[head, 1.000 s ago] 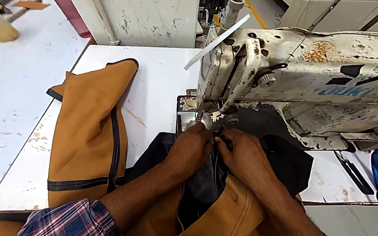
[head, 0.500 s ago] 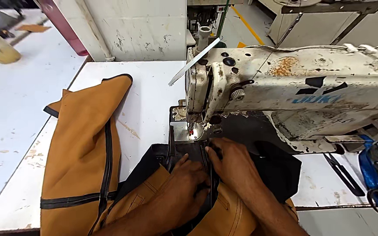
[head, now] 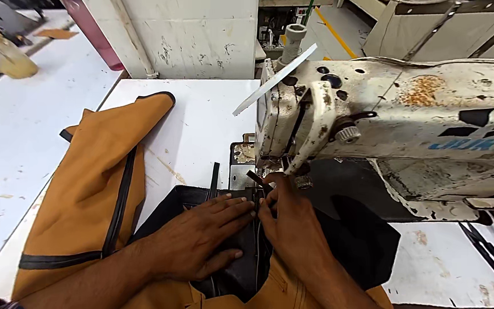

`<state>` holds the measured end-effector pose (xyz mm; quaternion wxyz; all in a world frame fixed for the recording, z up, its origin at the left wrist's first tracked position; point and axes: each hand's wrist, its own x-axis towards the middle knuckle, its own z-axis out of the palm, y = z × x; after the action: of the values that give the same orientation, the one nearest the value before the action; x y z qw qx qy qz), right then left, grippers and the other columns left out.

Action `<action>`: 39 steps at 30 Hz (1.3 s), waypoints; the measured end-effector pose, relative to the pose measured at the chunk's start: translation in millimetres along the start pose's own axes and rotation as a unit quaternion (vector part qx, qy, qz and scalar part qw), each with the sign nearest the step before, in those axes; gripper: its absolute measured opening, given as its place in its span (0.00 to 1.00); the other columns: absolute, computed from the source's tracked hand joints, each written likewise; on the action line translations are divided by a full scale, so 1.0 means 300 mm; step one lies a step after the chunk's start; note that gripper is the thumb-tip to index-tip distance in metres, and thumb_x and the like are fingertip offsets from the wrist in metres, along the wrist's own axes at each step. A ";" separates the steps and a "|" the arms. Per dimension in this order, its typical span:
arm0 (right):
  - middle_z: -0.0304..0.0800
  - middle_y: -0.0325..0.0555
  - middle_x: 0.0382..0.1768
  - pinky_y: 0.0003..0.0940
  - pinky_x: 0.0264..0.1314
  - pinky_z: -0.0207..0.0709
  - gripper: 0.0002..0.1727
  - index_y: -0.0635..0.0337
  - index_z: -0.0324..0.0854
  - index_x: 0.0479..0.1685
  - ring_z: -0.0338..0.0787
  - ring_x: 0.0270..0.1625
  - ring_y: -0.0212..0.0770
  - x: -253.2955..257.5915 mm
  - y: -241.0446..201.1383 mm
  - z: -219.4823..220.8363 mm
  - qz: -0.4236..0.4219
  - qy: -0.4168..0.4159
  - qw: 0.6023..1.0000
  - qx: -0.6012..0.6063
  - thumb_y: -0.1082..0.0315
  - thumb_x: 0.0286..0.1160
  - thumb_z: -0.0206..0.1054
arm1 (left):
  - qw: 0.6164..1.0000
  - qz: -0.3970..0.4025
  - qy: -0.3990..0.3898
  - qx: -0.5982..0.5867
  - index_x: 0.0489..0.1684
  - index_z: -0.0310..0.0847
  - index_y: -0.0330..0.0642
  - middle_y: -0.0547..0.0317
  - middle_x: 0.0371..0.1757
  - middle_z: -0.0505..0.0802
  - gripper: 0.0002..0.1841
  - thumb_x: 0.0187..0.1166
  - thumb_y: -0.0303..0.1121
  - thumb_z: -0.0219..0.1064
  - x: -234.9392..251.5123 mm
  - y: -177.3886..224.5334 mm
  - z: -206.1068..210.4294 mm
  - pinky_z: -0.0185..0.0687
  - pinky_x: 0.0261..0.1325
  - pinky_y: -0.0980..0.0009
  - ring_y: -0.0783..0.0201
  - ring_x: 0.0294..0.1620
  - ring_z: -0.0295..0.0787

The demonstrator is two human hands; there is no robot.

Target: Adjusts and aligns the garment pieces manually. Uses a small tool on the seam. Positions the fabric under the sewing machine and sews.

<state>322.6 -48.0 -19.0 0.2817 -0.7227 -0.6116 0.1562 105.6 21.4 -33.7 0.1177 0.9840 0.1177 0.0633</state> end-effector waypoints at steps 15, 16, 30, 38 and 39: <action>0.80 0.30 0.27 0.23 0.19 0.70 0.23 0.42 0.90 0.66 0.73 0.20 0.25 -0.029 0.106 -0.031 -0.076 0.028 0.992 -0.095 0.53 0.79 0.56 | 1.000 -0.020 0.005 -0.005 0.89 0.62 0.44 0.51 0.91 0.67 0.38 0.87 0.62 0.44 0.051 0.039 0.009 0.45 0.96 0.53 0.57 0.95 0.52; 0.80 0.30 0.27 0.23 0.18 0.69 0.24 0.44 0.89 0.67 0.72 0.19 0.25 -0.022 0.106 -0.034 -0.070 0.027 0.992 -0.098 0.52 0.79 0.56 | 1.000 -0.024 0.006 -0.003 0.90 0.61 0.42 0.53 0.92 0.66 0.39 0.87 0.62 0.44 0.054 0.037 0.009 0.44 0.96 0.53 0.58 0.95 0.51; 0.86 0.29 0.31 0.29 0.27 0.82 0.15 0.42 0.90 0.53 0.83 0.25 0.26 0.086 0.123 -0.039 -0.022 0.019 0.998 -0.064 0.51 0.81 0.62 | 1.000 -0.010 -0.001 0.030 0.89 0.64 0.44 0.56 0.91 0.68 0.41 0.85 0.65 0.45 0.118 -0.034 -0.008 0.46 0.95 0.57 0.60 0.94 0.53; 0.85 0.53 0.18 0.61 0.25 0.80 0.23 0.59 0.84 0.15 0.89 0.26 0.56 0.333 0.420 0.111 -0.201 0.025 0.953 -0.227 0.47 0.64 0.70 | 0.998 -0.063 0.006 0.023 0.92 0.61 0.49 0.53 0.90 0.68 0.42 0.83 0.68 0.46 0.119 -0.017 -0.001 0.49 0.94 0.59 0.58 0.93 0.55; 0.83 0.49 0.16 0.58 0.23 0.79 0.25 0.55 0.83 0.15 0.88 0.23 0.52 0.374 0.451 0.124 -0.184 -0.068 0.949 -0.247 0.44 0.68 0.67 | 0.997 -0.078 0.020 0.021 0.91 0.63 0.50 0.54 0.89 0.71 0.41 0.85 0.67 0.45 0.124 -0.010 0.003 0.52 0.93 0.60 0.59 0.92 0.57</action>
<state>431.8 56.6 -116.1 0.0756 -0.6323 -0.7710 -0.0053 141.1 33.1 -31.6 0.0989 0.9727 0.1975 0.0710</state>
